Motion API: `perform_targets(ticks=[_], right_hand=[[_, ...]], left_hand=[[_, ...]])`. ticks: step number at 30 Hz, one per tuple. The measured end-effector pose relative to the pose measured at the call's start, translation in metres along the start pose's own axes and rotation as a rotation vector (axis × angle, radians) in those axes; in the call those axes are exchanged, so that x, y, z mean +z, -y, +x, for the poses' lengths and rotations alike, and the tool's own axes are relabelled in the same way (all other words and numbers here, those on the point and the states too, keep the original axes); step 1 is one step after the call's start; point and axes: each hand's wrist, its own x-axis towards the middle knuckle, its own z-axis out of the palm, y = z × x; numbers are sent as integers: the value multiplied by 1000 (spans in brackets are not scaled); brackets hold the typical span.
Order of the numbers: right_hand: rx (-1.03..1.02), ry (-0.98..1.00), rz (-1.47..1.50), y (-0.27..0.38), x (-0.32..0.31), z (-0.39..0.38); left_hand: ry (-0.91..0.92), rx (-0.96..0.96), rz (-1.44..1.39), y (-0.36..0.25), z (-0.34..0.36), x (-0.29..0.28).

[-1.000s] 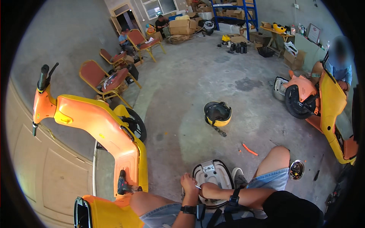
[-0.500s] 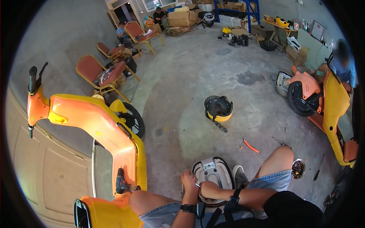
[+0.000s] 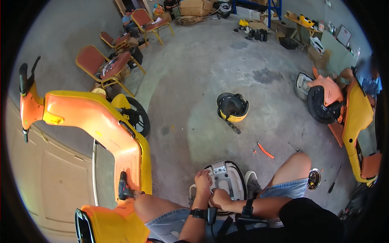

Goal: Repairing or assembling a metal component of a scooter using hand tools.

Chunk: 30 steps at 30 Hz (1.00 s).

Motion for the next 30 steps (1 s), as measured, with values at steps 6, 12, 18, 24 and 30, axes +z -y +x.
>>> perform_targets(ticks=[6, 12, 18, 24, 30], right_hand=[[46, 38, -41, 1, 4, 6], [-10, 48, -50, -15, 12, -6], [37, 187, 2, -5, -17, -17], [-102, 111, -105, -33, -6, -5], [-162, 131, -168, -32, -9, -20]], left_hand=[[-60, 18, -3, 8, 15, -10], [-60, 38, -1, 17, -2, -14], [-256, 110, -212, 17, 2, -27], [-185, 56, -356, -14, -17, -27], [-54, 143, -371, -14, -23, -19]])
